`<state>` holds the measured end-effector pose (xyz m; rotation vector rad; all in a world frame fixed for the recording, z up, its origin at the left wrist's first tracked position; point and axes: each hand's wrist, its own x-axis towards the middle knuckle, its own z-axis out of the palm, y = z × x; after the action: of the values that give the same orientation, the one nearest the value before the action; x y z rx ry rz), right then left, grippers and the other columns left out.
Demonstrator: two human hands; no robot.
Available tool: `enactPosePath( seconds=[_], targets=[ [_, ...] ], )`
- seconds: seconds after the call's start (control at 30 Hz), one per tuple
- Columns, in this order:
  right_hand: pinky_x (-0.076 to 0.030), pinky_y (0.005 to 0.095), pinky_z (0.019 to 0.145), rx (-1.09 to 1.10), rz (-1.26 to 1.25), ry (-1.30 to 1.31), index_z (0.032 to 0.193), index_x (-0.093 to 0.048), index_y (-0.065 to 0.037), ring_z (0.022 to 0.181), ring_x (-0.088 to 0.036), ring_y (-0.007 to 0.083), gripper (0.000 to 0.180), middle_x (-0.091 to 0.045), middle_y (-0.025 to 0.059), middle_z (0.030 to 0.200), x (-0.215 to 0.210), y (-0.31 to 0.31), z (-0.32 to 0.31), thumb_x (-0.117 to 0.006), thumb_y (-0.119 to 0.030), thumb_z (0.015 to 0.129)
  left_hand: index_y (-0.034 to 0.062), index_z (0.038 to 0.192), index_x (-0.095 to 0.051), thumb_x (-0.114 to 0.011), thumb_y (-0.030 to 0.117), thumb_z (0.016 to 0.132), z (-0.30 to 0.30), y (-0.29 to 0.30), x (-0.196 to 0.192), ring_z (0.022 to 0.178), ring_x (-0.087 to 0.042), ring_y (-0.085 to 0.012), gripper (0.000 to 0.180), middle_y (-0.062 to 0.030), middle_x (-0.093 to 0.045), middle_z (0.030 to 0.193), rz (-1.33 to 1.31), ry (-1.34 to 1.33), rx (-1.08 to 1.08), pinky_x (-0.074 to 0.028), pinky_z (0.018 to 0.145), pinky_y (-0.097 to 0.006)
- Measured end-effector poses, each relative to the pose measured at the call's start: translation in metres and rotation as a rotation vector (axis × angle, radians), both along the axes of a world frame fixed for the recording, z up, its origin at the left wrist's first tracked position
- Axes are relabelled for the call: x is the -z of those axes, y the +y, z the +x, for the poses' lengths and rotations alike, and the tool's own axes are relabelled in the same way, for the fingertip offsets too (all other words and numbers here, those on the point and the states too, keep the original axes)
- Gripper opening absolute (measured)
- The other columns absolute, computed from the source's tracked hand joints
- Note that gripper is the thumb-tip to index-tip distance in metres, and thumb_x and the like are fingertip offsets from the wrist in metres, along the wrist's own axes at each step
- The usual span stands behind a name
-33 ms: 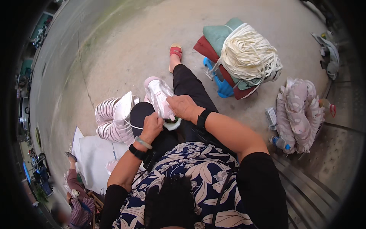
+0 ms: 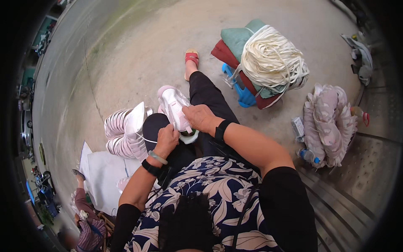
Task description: Threading shoelaces through the eyelets of pink and white shoes.
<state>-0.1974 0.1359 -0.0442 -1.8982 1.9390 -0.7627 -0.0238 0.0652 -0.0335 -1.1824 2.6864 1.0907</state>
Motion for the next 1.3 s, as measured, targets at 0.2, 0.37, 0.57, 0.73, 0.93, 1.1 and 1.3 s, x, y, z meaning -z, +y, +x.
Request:
enactPosePath(
  seconds=[0.2, 0.37, 0.57, 0.73, 0.93, 1.1, 1.3],
  targets=[
    [-0.048, 0.0407, 0.060, 0.043, 0.130, 0.021, 0.089, -0.049, -0.005, 0.069, -0.059, 0.0328, 0.016, -0.057, 0.0136, 0.074, 0.009, 0.002, -0.010, -0.054, -0.019, 0.081, -0.0028, 0.069, -0.053, -0.049, 0.016, 0.078, -0.009, -0.001, -0.010, 0.063, -0.056, -0.0435, 0.021, -0.0262, -0.056, 0.064, -0.125, -0.013, 0.017, -0.045, 0.061, -0.052],
    [-0.048, 0.0423, 0.062, 0.075, 0.136, 0.012, 0.090, -0.050, -0.007, 0.073, -0.059, 0.0345, 0.017, -0.059, 0.0152, 0.078, 0.001, 0.013, -0.021, -0.051, -0.022, 0.083, -0.0025, 0.068, -0.053, -0.050, 0.016, 0.077, -0.019, 0.000, -0.009, 0.063, -0.057, -0.0417, 0.021, -0.0258, -0.056, 0.063, -0.181, 0.052, 0.074, -0.046, 0.062, -0.051],
    [-0.048, 0.0414, 0.063, 0.049, 0.131, 0.057, 0.088, -0.049, -0.005, 0.073, -0.059, 0.0342, 0.014, -0.058, 0.0152, 0.077, 0.000, 0.005, -0.013, -0.053, -0.017, 0.081, -0.0021, 0.069, -0.054, -0.051, 0.017, 0.077, -0.019, -0.003, -0.006, 0.061, -0.057, -0.0413, 0.021, -0.0245, -0.056, 0.062, -0.135, 0.092, 0.059, -0.047, 0.061, -0.050],
    [-0.047, 0.0416, 0.063, 0.050, 0.118, -0.031, 0.087, -0.050, -0.005, 0.073, -0.059, 0.0347, 0.014, -0.058, 0.0156, 0.076, -0.011, 0.010, -0.013, -0.053, -0.016, 0.080, -0.0011, 0.070, -0.053, -0.052, 0.018, 0.077, -0.017, -0.002, -0.019, 0.060, -0.058, -0.0399, 0.020, -0.0232, -0.057, 0.062, -0.216, -0.021, 0.106, -0.046, 0.059, -0.049],
    [-0.047, 0.0340, 0.060, 0.308, 0.008, -0.579, 0.090, -0.060, -0.002, 0.065, -0.061, 0.0269, 0.015, -0.061, 0.0143, 0.072, -0.022, 0.037, -0.053, -0.056, -0.013, 0.081, 0.0001, 0.081, -0.048, -0.053, 0.015, 0.076, -0.024, -0.004, -0.027, 0.061, -0.058, -0.0398, 0.016, -0.0220, -0.058, 0.064, -0.298, -0.020, 0.057, -0.046, 0.058, -0.049],
    [-0.046, 0.0294, 0.058, 0.517, -0.123, -0.477, 0.087, -0.062, -0.001, 0.060, -0.059, 0.0192, 0.011, -0.061, 0.0107, 0.069, -0.039, 0.076, -0.104, -0.056, -0.010, 0.081, -0.0035, 0.087, -0.044, -0.052, 0.008, 0.074, -0.030, -0.006, -0.007, 0.063, -0.057, -0.0429, 0.019, -0.0252, -0.057, 0.065, -0.275, -0.041, 0.036, -0.046, 0.060, -0.051],
    [-0.046, 0.0332, 0.065, 0.718, -0.359, -0.061, 0.085, -0.062, -0.003, 0.072, -0.060, 0.0294, 0.011, -0.061, 0.0140, 0.076, -0.044, 0.105, -0.172, -0.056, -0.010, 0.080, -0.0039, 0.086, -0.041, -0.049, 0.007, 0.072, -0.013, -0.014, 0.005, 0.064, -0.056, -0.0437, 0.019, -0.0270, -0.056, 0.065, -0.292, -0.009, 0.065, -0.045, 0.060, -0.052]
  ],
)
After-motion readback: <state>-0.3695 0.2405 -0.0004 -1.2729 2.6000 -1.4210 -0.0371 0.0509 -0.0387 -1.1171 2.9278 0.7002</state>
